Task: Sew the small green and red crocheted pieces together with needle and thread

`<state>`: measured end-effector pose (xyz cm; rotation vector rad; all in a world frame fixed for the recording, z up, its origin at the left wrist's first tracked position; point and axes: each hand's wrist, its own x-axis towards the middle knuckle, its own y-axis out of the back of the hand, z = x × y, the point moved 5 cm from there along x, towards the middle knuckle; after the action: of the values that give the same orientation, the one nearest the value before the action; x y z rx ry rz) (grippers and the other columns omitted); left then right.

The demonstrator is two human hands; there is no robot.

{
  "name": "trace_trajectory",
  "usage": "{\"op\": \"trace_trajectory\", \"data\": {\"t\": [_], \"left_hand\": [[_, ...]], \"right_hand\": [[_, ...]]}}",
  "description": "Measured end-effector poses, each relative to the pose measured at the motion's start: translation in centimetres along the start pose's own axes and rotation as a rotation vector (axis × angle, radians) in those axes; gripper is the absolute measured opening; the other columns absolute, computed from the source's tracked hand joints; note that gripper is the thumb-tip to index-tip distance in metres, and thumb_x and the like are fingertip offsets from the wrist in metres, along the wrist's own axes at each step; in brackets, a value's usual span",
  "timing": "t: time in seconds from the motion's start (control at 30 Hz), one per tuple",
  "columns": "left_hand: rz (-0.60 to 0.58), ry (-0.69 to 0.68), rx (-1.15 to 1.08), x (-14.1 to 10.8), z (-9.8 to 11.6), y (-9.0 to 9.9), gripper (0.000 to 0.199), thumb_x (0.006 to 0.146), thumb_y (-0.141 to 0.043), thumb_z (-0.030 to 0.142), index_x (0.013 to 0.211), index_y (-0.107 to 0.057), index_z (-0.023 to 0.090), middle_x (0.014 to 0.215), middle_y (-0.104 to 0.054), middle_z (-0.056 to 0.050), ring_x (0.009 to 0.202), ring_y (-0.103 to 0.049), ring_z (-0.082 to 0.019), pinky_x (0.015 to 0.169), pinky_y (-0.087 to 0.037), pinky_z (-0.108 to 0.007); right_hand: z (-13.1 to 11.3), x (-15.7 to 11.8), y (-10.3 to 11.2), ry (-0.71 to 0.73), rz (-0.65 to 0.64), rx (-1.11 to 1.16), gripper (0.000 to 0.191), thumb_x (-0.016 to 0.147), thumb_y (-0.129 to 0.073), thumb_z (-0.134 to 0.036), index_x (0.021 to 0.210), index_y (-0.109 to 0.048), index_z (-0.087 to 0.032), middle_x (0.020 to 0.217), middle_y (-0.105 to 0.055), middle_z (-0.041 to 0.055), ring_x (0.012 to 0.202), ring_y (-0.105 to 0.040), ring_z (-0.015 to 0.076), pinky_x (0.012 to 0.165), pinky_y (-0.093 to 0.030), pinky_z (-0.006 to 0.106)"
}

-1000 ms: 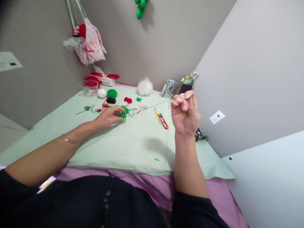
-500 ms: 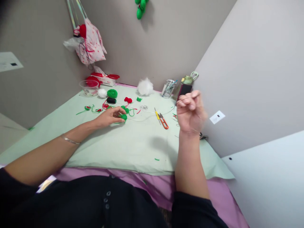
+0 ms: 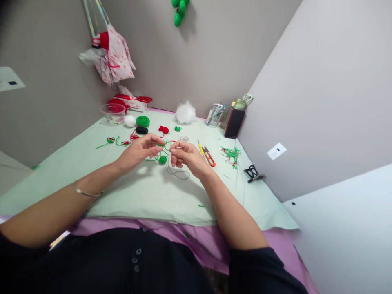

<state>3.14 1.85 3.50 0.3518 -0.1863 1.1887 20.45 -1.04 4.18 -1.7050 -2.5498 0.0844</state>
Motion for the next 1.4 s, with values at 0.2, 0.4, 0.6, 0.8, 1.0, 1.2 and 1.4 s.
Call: {"op": "trace_trajectory", "data": {"t": [0.2, 0.4, 0.6, 0.8, 1.0, 1.2, 1.4], "left_hand": [[-0.316, 0.150, -0.196, -0.5, -1.4, -3.1, 0.032, 0.080, -0.075, 0.045, 0.088, -0.063, 0.017, 0.076, -0.062, -0.001, 0.061, -0.053, -0.011, 0.056, -0.044, -0.026], [-0.047, 0.146, -0.181, 0.7, -2.1, -0.1, 0.028, 0.075, -0.078, 0.040, 0.074, -0.064, 0.016, 0.064, -0.054, 0.002, 0.060, -0.047, -0.010, 0.059, -0.038, -0.024], [0.004, 0.107, 0.082, 1.0, -3.2, 0.9, 0.025, 0.074, -0.076, 0.040, 0.076, -0.069, 0.017, 0.069, -0.058, 0.000, 0.059, -0.044, -0.011, 0.059, -0.034, -0.027], [-0.077, -0.020, 0.357, 0.6, -3.1, 0.1, 0.018, 0.077, -0.072, 0.036, 0.079, -0.075, 0.019, 0.091, -0.062, -0.003, 0.071, -0.051, -0.014, 0.071, -0.042, -0.031], [0.086, 0.055, -0.042, 0.5, -2.0, 0.3, 0.038, 0.076, -0.077, 0.046, 0.100, -0.072, 0.017, 0.098, -0.070, -0.006, 0.084, -0.059, -0.017, 0.078, -0.046, -0.031], [-0.104, 0.101, -0.176, 0.1, -1.4, -1.7, 0.041, 0.082, -0.074, 0.050, 0.104, -0.068, 0.016, 0.089, -0.069, -0.004, 0.077, -0.060, -0.015, 0.073, -0.048, -0.029], [-0.296, 0.168, -0.241, 0.1, -2.4, -2.1, 0.042, 0.082, -0.075, 0.046, 0.107, -0.061, 0.015, 0.086, -0.068, -0.003, 0.066, -0.057, -0.011, 0.066, -0.046, -0.026]], "right_hand": [[0.5, 0.4, -0.1, 0.016, 0.003, -0.005, 0.034, 0.076, -0.081, -0.043, 0.086, -0.059, -0.018, 0.058, -0.062, -0.0042, 0.045, -0.047, 0.0063, 0.043, -0.026, 0.020], [0.4, 0.5, 0.9, 0.043, 0.063, 0.028, 0.032, 0.077, -0.081, -0.041, 0.087, -0.061, -0.018, 0.062, -0.062, -0.0036, 0.046, -0.041, 0.0050, 0.044, -0.022, 0.020], [0.0, 0.6, 2.1, 0.123, 0.149, 0.079, 0.029, 0.077, -0.082, -0.037, 0.087, -0.064, -0.017, 0.066, -0.063, -0.0021, 0.052, -0.038, 0.0045, 0.046, -0.020, 0.019], [-0.1, 0.6, 1.8, 0.098, 0.143, 0.170, 0.032, 0.074, -0.084, -0.037, 0.086, -0.063, -0.017, 0.063, -0.059, -0.0051, 0.046, -0.033, 0.0026, 0.044, -0.017, 0.019], [0.9, 0.9, 0.9, 0.047, 0.152, 0.143, 0.036, 0.070, -0.087, -0.040, 0.084, -0.063, -0.017, 0.063, -0.063, -0.0034, 0.048, -0.044, 0.0045, 0.045, -0.028, 0.018], [1.8, 1.1, -0.6, -0.006, 0.073, 0.105, 0.036, 0.070, -0.085, -0.043, 0.083, -0.064, -0.017, 0.064, -0.065, -0.0022, 0.049, -0.048, 0.0055, 0.046, -0.032, 0.018], [1.8, 1.1, -0.3, -0.007, 0.084, 0.097, 0.035, 0.071, -0.085, -0.043, 0.083, -0.064, -0.017, 0.064, -0.064, -0.0025, 0.048, -0.046, 0.0051, 0.045, -0.028, 0.018]]}}
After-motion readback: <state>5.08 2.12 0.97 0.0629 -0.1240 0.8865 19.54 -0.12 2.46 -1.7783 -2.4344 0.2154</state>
